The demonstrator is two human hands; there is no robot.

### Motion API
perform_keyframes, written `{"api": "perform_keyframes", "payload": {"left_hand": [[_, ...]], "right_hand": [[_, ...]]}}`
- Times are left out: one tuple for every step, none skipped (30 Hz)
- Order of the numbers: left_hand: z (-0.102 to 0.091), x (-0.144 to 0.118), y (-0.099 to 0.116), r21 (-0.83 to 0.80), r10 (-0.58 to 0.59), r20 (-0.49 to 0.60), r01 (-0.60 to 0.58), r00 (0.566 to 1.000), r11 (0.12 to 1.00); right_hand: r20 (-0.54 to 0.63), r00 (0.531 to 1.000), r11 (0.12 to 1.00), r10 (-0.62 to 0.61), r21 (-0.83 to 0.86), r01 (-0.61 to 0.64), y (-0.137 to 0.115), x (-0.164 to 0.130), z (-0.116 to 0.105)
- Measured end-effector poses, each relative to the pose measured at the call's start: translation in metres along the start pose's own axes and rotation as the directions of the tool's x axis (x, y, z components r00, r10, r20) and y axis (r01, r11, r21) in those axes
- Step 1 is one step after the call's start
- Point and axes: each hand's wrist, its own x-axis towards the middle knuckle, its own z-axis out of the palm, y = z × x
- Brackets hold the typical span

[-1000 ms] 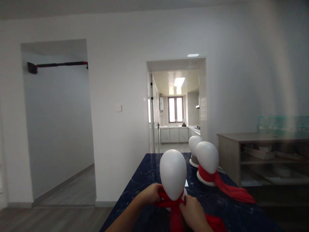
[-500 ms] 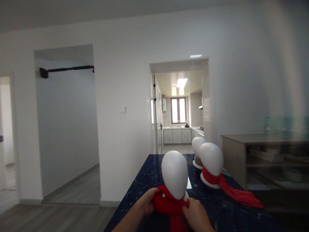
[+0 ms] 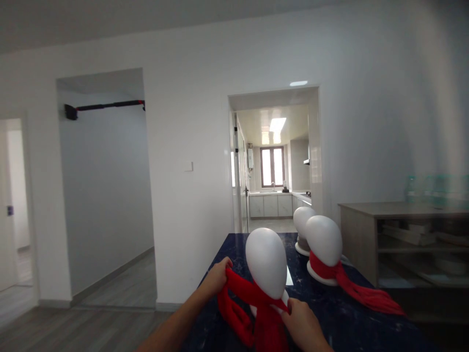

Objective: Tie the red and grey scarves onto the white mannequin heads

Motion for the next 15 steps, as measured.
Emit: {"api": "perform_keyframes", "payload": {"left_hand": [[0.003,-0.002,-0.003,-0.035,-0.002,0.002,0.002,1.0,0.999],[0.006,-0.005,-0.006,-0.076,-0.008,0.017,0.009,1.0,0.997],[0.009,-0.008,-0.007,-0.118,-0.015,0.04,0.019,0.999,0.993],[0.01,-0.011,-0.007,-0.157,-0.025,0.068,0.036,0.997,0.987],[0.009,-0.013,-0.006,-0.184,-0.04,0.103,0.059,0.994,0.981],[0.006,-0.016,-0.003,-0.196,-0.057,0.138,0.083,0.989,0.977],[0.001,-0.018,0.001,-0.193,-0.071,0.169,0.103,0.983,0.976],[-0.006,-0.02,0.007,-0.183,-0.081,0.195,0.118,0.977,0.976],[-0.014,-0.022,0.013,-0.178,-0.091,0.221,0.132,0.971,0.975],[-0.023,-0.023,0.02,-0.162,-0.097,0.247,0.139,0.964,0.977],[-0.032,-0.023,0.026,-0.118,-0.092,0.267,0.127,0.959,0.985],[-0.04,-0.023,0.031,-0.023,-0.077,0.273,0.087,0.959,0.996],[-0.048,-0.022,0.035,0.115,-0.051,0.264,0.021,0.963,0.993],[-0.054,-0.021,0.038,0.27,-0.01,0.244,-0.058,0.97,0.961],[-0.06,-0.02,0.04,0.411,0.045,0.218,-0.133,0.975,0.902]], "right_hand": [[0.002,1.0,1.0,-0.003,-0.016,0.003,-0.001,-0.001,0.0],[0.004,1.0,0.999,-0.009,-0.033,0.009,-0.001,-0.001,0.001],[0.002,1.0,0.999,-0.016,-0.048,0.017,-0.001,-0.002,0.002],[0.002,1.0,0.998,-0.027,-0.058,0.027,-0.001,-0.002,0.002],[0.003,0.999,0.997,-0.036,-0.063,0.037,-0.001,-0.002,0.003],[0.002,0.999,0.997,-0.043,-0.068,0.043,-0.001,-0.002,0.003],[-0.001,0.999,0.996,-0.049,-0.073,0.048,0.0,-0.002,0.004],[-0.003,0.999,0.996,-0.051,-0.079,0.051,0.001,-0.002,0.004],[-0.007,0.999,0.995,-0.052,-0.086,0.051,0.002,-0.002,0.005],[-0.008,0.999,0.995,-0.051,-0.09,0.05,0.003,-0.001,0.005],[-0.008,0.999,0.995,-0.049,-0.089,0.048,0.004,-0.001,0.005],[-0.006,0.999,0.995,-0.05,-0.087,0.049,0.005,0.0,0.006],[-0.003,0.999,0.995,-0.054,-0.084,0.053,0.005,0.0,0.006],[-0.003,0.998,0.995,-0.056,-0.086,0.056,0.005,0.0,0.006],[-0.004,0.998,0.994,-0.059,-0.092,0.058,0.005,-0.001,0.006]]}}
